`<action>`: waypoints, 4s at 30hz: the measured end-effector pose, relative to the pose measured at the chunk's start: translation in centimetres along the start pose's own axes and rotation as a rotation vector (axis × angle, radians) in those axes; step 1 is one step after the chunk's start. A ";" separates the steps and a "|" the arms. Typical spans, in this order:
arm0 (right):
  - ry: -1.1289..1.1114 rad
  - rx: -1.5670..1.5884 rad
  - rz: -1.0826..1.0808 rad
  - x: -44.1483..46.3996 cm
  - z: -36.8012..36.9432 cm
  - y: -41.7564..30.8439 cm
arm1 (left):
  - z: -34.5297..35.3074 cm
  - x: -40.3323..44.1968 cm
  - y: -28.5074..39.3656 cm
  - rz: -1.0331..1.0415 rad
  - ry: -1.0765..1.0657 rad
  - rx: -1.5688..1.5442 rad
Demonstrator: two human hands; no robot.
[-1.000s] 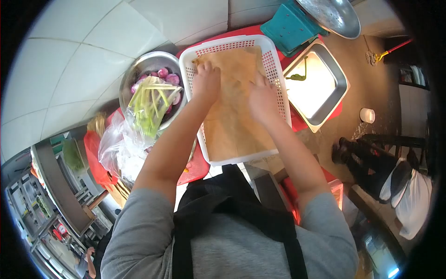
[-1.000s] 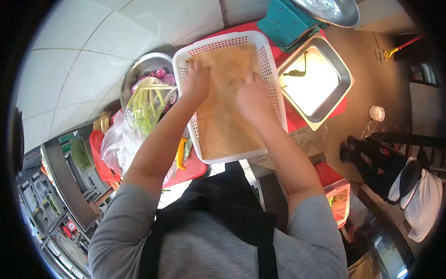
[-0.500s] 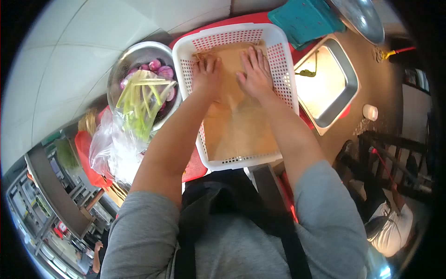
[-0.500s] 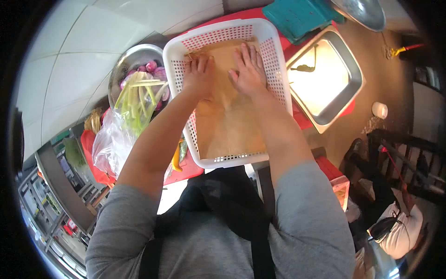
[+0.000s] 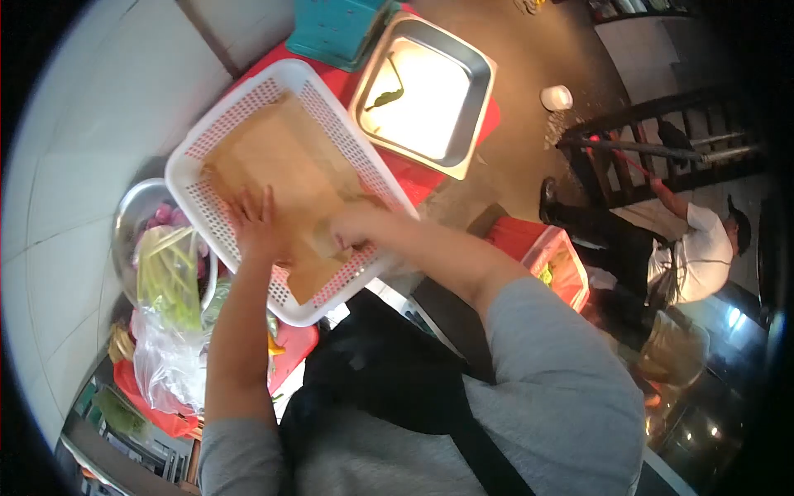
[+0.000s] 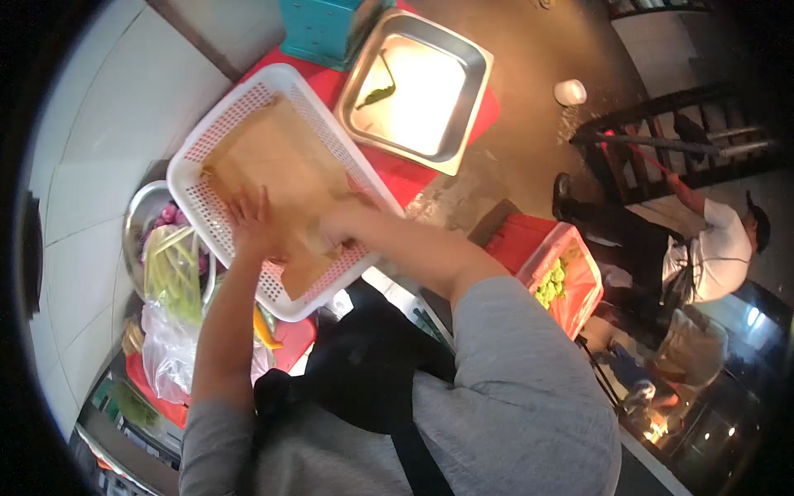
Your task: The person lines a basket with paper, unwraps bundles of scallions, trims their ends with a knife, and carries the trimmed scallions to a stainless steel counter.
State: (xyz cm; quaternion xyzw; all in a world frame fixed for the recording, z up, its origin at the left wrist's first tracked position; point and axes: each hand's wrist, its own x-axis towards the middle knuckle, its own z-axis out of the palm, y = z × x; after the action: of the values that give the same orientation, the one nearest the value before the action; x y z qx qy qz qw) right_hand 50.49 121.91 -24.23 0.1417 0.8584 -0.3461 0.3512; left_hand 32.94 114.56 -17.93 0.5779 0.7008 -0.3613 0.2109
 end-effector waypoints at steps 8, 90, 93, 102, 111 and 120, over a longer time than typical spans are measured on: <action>0.165 -0.124 0.200 0.3 1.3 0.7 | 4.2 0.0 3.7 0.070 0.186 -0.031; 0.294 1.413 0.005 23.9 14.7 -61.0 | 50.4 -42.3 -31.4 -0.819 1.115 -1.613; 0.351 1.511 0.025 15.3 11.8 -61.1 | 49.8 -40.2 -29.9 -0.753 1.046 -1.606; 0.385 1.784 -0.218 10.4 11.8 -64.2 | 50.6 -40.9 -31.3 -0.084 0.225 -2.484; 0.362 0.990 -0.230 9.2 22.2 -53.9 | 49.4 -34.4 -28.2 -0.696 0.136 -0.998; 1.077 0.682 0.575 11.4 15.8 -30.0 | 46.2 -31.9 -27.6 -0.918 0.168 -0.947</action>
State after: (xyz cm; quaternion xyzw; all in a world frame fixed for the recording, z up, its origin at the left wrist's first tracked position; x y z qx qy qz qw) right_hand 35.77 89.34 -25.51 0.6174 0.6848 -0.3713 -0.1099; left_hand 8.45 56.99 -17.97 0.0919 0.9729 -0.0213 0.2112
